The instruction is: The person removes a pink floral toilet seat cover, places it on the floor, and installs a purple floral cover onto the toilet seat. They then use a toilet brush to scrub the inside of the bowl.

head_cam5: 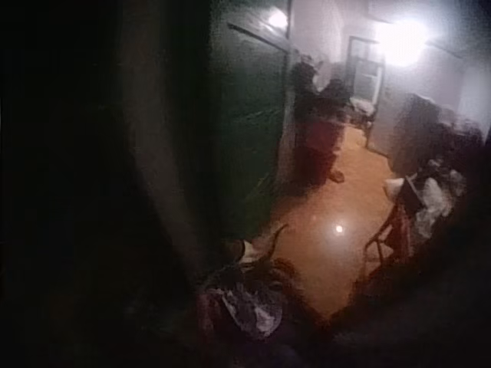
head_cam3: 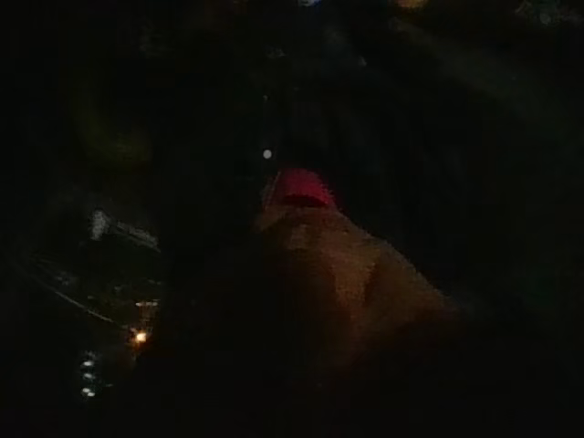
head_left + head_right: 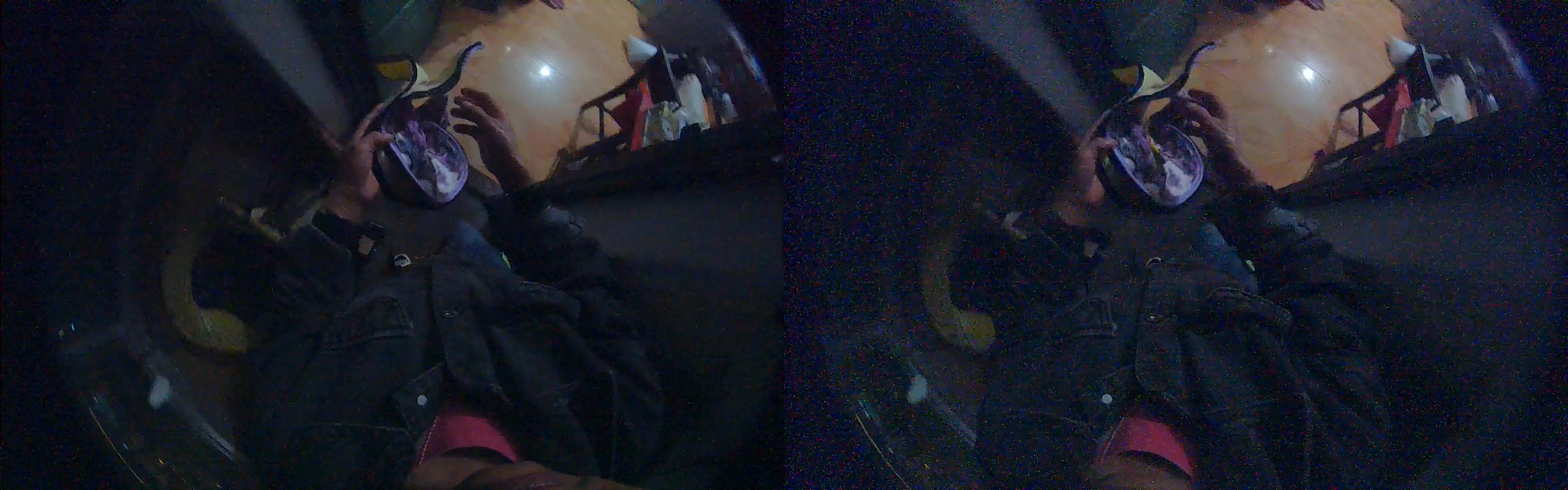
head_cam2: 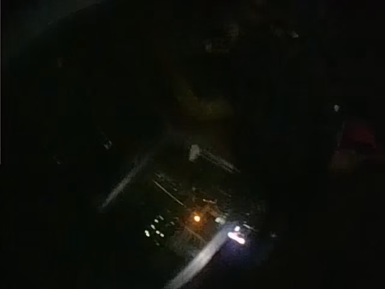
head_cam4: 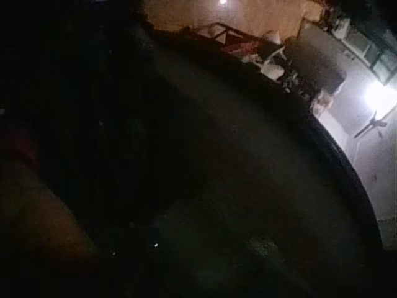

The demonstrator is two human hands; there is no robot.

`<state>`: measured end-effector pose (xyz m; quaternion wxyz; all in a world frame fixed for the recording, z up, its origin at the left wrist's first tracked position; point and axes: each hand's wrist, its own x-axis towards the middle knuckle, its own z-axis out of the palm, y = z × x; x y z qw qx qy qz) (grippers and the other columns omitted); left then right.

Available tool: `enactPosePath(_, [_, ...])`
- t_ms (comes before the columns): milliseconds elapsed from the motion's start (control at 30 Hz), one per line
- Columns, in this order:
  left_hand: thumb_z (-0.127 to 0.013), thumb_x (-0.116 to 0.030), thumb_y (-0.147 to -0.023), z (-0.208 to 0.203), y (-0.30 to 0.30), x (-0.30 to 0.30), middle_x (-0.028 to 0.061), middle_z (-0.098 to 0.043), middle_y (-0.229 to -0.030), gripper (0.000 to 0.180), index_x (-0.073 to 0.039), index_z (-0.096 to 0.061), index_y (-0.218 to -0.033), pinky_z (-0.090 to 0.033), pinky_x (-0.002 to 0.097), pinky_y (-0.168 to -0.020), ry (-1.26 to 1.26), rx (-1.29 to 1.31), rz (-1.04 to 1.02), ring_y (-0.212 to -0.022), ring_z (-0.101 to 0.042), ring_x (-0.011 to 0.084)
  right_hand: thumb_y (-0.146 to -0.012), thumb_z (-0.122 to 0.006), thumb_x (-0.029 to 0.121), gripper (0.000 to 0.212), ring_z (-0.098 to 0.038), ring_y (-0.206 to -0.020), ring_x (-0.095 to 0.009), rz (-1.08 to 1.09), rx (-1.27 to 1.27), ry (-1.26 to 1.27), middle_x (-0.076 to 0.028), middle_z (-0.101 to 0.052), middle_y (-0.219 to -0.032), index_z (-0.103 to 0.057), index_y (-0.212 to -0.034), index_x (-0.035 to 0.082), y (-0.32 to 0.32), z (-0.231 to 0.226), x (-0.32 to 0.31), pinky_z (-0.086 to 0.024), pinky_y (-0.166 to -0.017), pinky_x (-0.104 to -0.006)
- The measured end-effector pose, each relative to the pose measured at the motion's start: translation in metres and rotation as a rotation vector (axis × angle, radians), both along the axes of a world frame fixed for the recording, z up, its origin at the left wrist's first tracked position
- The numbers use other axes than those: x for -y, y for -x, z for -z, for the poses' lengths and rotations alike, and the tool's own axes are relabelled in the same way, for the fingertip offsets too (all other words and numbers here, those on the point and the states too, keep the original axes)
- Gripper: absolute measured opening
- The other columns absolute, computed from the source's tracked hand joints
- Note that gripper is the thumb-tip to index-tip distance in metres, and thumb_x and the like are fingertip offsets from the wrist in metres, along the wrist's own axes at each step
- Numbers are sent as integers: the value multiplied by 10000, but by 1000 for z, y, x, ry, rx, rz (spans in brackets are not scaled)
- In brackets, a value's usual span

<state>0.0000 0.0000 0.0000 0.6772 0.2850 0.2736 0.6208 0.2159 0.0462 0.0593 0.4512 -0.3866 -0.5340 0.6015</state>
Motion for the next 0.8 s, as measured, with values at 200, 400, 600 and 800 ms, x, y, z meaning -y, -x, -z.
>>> enactPosePath(200, [-458,-58,-809,118,29,144,136,-555,-1225,481,-27,-460,-1289,-435,423,-985,120,268,146,-1108,-552,271,-783,-699,366,629,-489,-1164,-341,469,601,-140,-181,-542,-1241,-499,-1252,-2,-42,287,104,-436,-926,-401])
enactPosePath(400, [-512,-150,-821,105,-6,-54,133,-657,-1016,292,28,-600,-1035,-490,408,-902,219,293,291,-919,-635,269,-833,-642,362,638,-536,-1095,-266,28,299,252,-148,-577,-1167,-390,-1291,-4,-120,375,-106,-459,-895,-394])
enactPosePath(600, [-489,-128,-826,-30,-74,-492,148,-644,-1048,329,36,-568,-1100,-471,419,-934,158,308,503,-963,-624,283,-873,-626,256,718,-598,-984,-184,85,77,666,-63,-614,-1066,-197,-1408,44,-177,174,-453,-475,-806,-537])
enactPosePath(800, [-494,-111,-825,-234,-238,-993,158,-624,-1118,351,31,-557,-1140,-444,444,-975,266,366,684,-1019,-610,295,-866,-621,353,565,-544,-1033,-385,164,-417,944,-136,-519,-1235,-418,-1313,72,-282,-4,-873,-410,-866,-648])
